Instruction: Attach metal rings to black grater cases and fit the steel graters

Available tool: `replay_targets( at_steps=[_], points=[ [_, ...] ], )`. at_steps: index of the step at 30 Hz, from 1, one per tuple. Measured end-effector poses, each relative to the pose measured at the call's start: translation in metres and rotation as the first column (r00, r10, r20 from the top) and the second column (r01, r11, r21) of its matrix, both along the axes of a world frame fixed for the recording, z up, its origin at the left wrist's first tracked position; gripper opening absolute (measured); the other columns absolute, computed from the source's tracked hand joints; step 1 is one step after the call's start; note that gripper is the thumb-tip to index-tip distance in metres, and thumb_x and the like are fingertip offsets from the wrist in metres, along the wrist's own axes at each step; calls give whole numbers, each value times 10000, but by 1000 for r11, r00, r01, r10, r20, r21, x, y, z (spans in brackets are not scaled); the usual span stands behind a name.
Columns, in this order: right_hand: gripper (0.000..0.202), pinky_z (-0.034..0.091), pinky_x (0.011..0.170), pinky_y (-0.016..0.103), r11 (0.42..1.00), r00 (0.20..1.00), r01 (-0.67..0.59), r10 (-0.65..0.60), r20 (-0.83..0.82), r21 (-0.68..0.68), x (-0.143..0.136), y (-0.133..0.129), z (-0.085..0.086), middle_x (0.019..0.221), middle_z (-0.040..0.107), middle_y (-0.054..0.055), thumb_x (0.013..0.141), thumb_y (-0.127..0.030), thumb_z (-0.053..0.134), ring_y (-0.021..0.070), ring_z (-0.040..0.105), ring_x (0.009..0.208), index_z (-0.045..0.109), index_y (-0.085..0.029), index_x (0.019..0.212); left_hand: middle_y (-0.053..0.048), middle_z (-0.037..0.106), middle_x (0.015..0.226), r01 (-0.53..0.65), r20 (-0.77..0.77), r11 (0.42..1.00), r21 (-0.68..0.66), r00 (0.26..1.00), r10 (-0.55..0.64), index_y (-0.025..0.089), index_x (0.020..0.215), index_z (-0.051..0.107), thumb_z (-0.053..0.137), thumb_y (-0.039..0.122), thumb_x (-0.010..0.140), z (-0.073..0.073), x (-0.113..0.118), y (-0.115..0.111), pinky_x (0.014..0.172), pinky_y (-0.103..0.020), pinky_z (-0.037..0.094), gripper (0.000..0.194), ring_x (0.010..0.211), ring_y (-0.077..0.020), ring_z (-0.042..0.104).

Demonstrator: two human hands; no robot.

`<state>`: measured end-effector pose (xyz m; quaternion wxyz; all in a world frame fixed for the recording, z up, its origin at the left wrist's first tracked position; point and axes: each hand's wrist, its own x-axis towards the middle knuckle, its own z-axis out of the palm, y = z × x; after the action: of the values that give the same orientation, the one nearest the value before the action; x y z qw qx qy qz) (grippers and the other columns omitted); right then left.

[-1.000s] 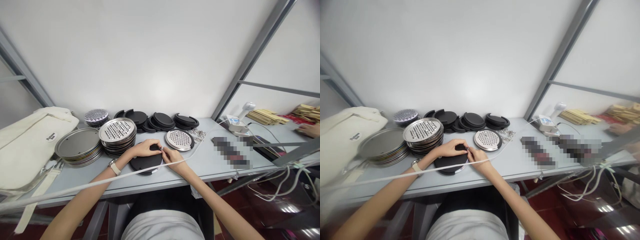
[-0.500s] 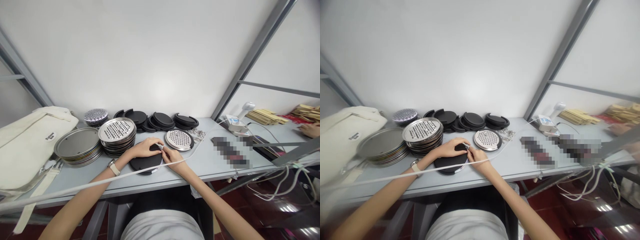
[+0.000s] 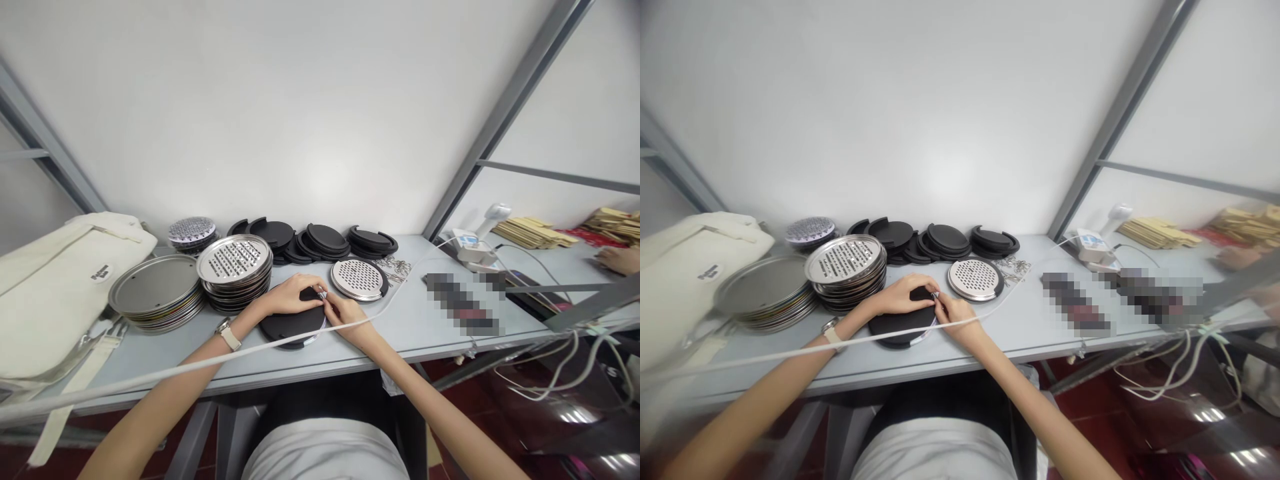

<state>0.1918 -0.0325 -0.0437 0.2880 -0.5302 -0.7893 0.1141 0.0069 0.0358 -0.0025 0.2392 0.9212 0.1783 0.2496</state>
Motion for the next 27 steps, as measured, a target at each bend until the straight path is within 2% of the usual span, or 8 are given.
replay_targets(
  at_steps=[8,27],
  points=[
    [224,292,513,229,1000,1000,6,-6,-20,-14,-1,0,1,587,557,15,922,-256,381,133,484,491,551,-178,801,-30,660,929,12,36,999,-37,999,-11,177,998,610,661,229,821,-2,0,2,838,-281,455,192,889,-166,617],
    [222,302,538,235,1000,1000,19,-19,-9,-4,-1,-1,0,591,534,11,930,-270,360,146,496,520,501,-197,773,-25,653,923,6,25,998,-67,1000,-4,182,968,608,643,230,824,-2,0,2,830,-274,456,155,880,-159,611]
  ],
)
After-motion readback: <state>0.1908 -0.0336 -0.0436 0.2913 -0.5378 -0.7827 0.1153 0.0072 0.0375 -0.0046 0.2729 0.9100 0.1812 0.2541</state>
